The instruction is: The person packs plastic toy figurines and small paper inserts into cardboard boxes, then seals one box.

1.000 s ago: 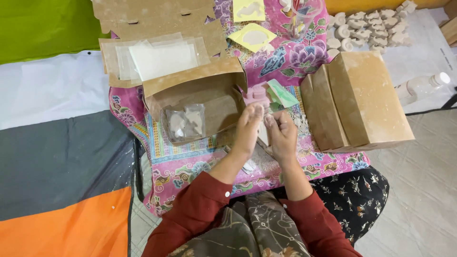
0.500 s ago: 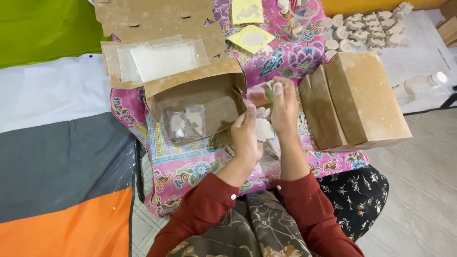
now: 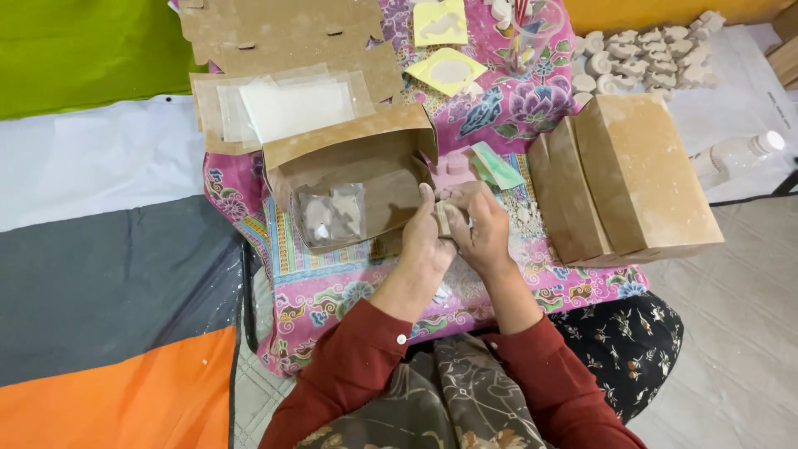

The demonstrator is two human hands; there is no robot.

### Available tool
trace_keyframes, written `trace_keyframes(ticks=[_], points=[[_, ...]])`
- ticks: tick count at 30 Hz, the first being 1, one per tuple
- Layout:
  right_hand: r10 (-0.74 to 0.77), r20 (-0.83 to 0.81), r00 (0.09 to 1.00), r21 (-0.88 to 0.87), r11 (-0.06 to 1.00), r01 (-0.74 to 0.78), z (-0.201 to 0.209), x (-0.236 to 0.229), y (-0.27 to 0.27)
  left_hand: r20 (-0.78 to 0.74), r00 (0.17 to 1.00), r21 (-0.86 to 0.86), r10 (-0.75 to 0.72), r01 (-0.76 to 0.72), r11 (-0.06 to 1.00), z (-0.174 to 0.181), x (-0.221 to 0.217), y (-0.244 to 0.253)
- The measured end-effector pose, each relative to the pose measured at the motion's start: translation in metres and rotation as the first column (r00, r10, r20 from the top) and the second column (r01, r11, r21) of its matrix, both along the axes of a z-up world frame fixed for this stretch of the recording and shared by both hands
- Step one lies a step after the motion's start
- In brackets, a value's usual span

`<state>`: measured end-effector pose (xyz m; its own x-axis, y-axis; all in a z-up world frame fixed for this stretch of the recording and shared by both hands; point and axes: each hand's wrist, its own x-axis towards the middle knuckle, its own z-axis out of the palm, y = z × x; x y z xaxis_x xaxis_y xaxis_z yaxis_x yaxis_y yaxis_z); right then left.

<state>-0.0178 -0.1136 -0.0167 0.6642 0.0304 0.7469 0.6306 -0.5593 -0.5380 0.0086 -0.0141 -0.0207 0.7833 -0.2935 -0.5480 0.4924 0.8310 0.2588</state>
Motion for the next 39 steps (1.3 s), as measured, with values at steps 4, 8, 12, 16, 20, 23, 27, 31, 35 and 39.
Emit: trace_keyframes(ticks=[4,8,12,16,20,23,27,31,35,39], points=[[0.034,-0.169,0.985,0.264,0.964,0.012,0.006,0.013,0.001,-0.009,1.000,-0.032,0.016,-0.016,0.999,0.055,-0.020,0.008],[0.225,-0.230,0.947,0.754,0.656,0.028,0.039,0.005,0.016,-0.008,1.000,-0.143,0.005,-0.006,0.990,-0.005,-0.014,-0.013],[0.229,-0.331,0.915,0.585,0.811,0.009,0.045,-0.013,0.043,0.196,0.981,-0.028,0.012,-0.007,1.000,-0.014,-0.010,-0.019],[0.121,-0.200,0.972,0.214,0.974,-0.077,0.057,-0.023,0.055,0.235,0.972,-0.029,-0.016,0.023,0.999,-0.005,-0.009,-0.020],[0.098,-0.216,0.972,0.118,0.990,-0.074,0.037,-0.005,0.040,0.238,0.971,-0.018,-0.030,0.036,0.999,-0.001,-0.025,-0.012],[-0.007,-0.236,0.972,0.001,1.000,0.008,0.036,0.004,0.034,0.263,0.964,-0.020,-0.036,0.043,0.999,0.006,-0.029,-0.009],[-0.174,-0.292,0.940,-0.053,0.985,0.166,0.042,0.012,0.026,0.290,0.955,-0.022,-0.068,0.077,0.997,0.009,-0.039,-0.010],[-0.357,-0.423,0.833,0.032,0.913,0.407,0.026,0.031,-0.005,0.255,0.946,0.180,-0.201,0.158,0.971,-0.001,-0.049,-0.017],[-0.310,-0.539,0.783,0.110,0.896,0.430,0.019,0.018,0.015,0.353,0.935,0.364,-0.017,-0.120,0.924,0.149,-0.066,-0.004],[0.012,-0.639,0.769,0.312,0.918,0.245,0.039,-0.018,0.040,0.523,0.817,0.546,-0.242,-0.103,0.832,0.144,-0.052,0.005]])
